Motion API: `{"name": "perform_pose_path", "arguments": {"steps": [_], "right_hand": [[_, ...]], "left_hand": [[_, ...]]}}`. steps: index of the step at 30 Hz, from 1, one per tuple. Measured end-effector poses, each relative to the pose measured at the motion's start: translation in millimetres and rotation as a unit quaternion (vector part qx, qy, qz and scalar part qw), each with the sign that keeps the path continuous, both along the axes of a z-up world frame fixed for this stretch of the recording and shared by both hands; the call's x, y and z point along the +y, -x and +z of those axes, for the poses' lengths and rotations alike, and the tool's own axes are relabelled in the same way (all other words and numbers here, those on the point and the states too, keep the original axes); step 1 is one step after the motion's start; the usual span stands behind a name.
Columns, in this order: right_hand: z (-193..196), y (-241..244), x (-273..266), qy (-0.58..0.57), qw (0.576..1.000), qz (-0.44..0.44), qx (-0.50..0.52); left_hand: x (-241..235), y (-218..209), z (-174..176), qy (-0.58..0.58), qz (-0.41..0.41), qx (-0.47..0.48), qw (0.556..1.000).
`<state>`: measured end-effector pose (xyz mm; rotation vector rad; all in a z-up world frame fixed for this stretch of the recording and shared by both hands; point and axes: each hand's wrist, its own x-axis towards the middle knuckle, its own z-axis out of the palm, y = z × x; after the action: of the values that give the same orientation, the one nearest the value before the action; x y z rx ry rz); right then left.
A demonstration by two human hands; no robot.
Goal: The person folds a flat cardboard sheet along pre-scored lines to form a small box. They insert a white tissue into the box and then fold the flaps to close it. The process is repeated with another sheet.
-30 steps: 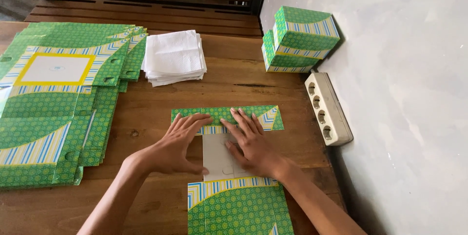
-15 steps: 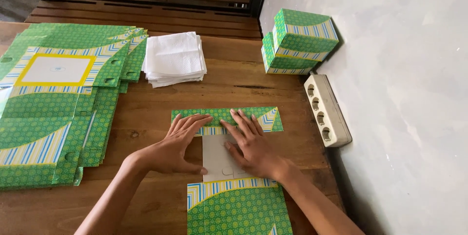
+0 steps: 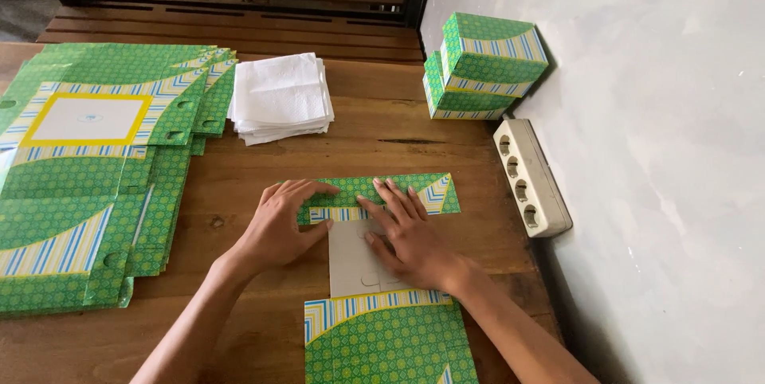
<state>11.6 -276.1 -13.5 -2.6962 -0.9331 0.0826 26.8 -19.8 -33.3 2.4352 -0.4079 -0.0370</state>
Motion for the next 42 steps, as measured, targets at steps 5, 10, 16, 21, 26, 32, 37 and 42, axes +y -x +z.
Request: {"name": "perform_pose_path", "arguments": {"steps": [5, 10, 16, 21, 26, 32, 37, 42], "right_hand": [[2.9, 1.4, 1.1, -0.002, 1.0, -0.003, 0.015], [-0.4, -0.2, 0.1, -0.004, 1.0, -0.001, 0.006], [-4.1, -0.9, -0.7, -0.004, 1.0, -0.003, 0.008], [-0.4, 1.3, -0.5, -0.005, 1.0, -0.004, 0.015], [-1.0, -0.3, -1.4, -0.005, 1.0, -0.003, 0.016], [-3.6, -1.9, -1.6, -0.008, 1.0, 0.001, 0.005], [3.3, -3.2, -4.1, -0.006, 1.0, 0.009, 0.011], [23.4, -11.1, -13.2, -0.084, 0.995, 0.015, 0.055]], "left_hand": [[-0.1, 2.5, 6.1, 0.015, 0.002, 0.013, 1.0], [-0.7, 9.0, 14.9, 0.017, -0.034, 0.006, 0.999], [1.8, 11.7, 11.2, 0.021, -0.074, 0.031, 0.997], [0.2, 14.1, 14.4, 0.02, -0.103, 0.049, 0.993], [-5.3, 19.3, 24.0, -0.025, -0.134, 0.078, 0.988], [-7.8, 20.1, 18.2, -0.055, -0.155, 0.057, 0.985], [-3.4, 15.5, 13.6, -0.035, -0.146, 0.066, 0.986], [-2.8, 13.1, 9.2, -0.036, -0.13, 0.052, 0.99]]}}
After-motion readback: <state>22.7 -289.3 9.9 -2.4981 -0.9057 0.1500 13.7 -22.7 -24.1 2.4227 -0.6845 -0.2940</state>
